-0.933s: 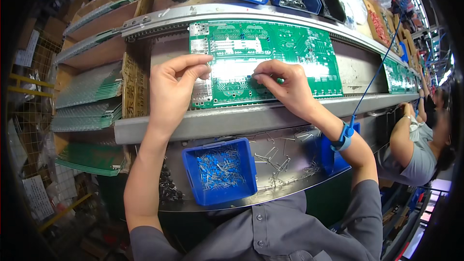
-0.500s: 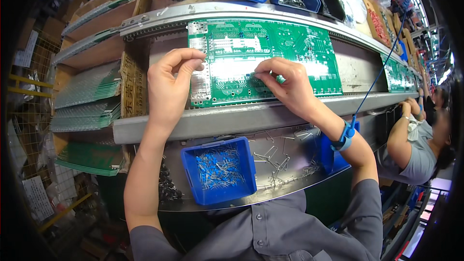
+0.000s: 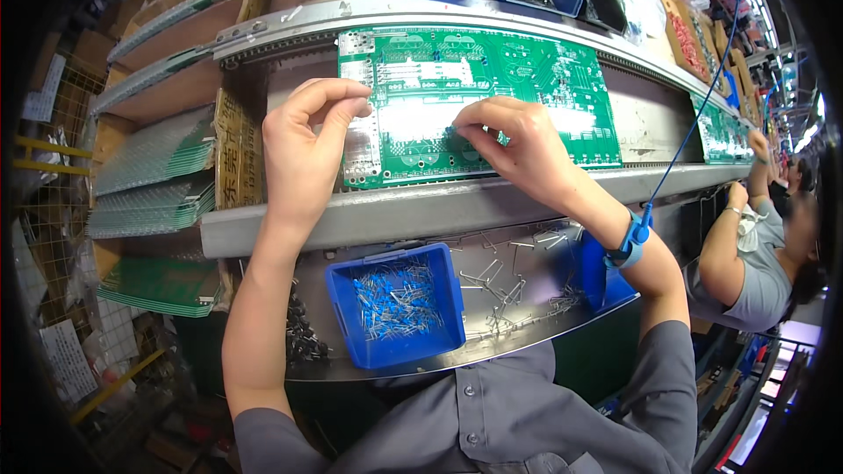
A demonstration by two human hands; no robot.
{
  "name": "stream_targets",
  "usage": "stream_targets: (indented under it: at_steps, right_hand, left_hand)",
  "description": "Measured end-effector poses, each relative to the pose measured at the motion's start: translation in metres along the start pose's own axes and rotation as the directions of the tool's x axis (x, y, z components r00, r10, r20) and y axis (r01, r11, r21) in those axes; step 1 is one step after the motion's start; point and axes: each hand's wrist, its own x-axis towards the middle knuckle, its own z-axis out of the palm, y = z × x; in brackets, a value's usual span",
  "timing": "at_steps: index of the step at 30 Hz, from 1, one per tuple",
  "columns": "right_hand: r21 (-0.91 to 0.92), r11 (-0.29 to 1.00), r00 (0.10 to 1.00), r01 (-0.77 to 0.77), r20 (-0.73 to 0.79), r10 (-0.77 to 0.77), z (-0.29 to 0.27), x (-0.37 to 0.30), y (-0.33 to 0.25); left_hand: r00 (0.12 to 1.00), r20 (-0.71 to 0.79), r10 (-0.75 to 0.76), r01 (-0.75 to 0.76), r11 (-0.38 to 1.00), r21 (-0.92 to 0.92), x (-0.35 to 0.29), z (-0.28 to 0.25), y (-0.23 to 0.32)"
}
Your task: The person assembles circuit boards on an assembly line by picking electronic components from bins and inserting them into boards on a conveyor, sliding the boards along the track, and placing new boards from a stack onto the line to insert more components.
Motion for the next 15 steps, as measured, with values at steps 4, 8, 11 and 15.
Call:
stream_targets:
  at_steps: [4, 8, 11, 15]
  right_hand:
    - [-0.001, 1.000, 1.000, 0.005, 0.006, -0.005, 0.0028, -0.0005, 0.0018]
    - [0.024, 0.999, 1.000, -0.022, 0.015, 0.022, 0.0037, -0.0025, 0.0010]
    - [0.033, 0.998, 0.998, -0.050, 0.034, 0.049, 0.0037, -0.0022, 0.0010]
    - [0.043, 0.997, 0.996, -0.069, 0.055, 0.066, 0.0047, -0.0014, 0.0028]
  left_hand:
    - [1.000, -0.001, -0.003, 0.003, 1.000, -0.012, -0.0006, -0.0014, 0.0009]
    - [1.000, -0.004, 0.004, -0.004, 1.000, -0.017, 0.0002, -0.0015, -0.0018]
    - [0.999, 0.000, 0.050, -0.050, 0.998, 0.025, 0.0001, -0.0029, -0.0037]
    - [1.000, 0.005, 0.016, -0.016, 1.000, 0.015, -0.0009, -0.0016, -0.0027]
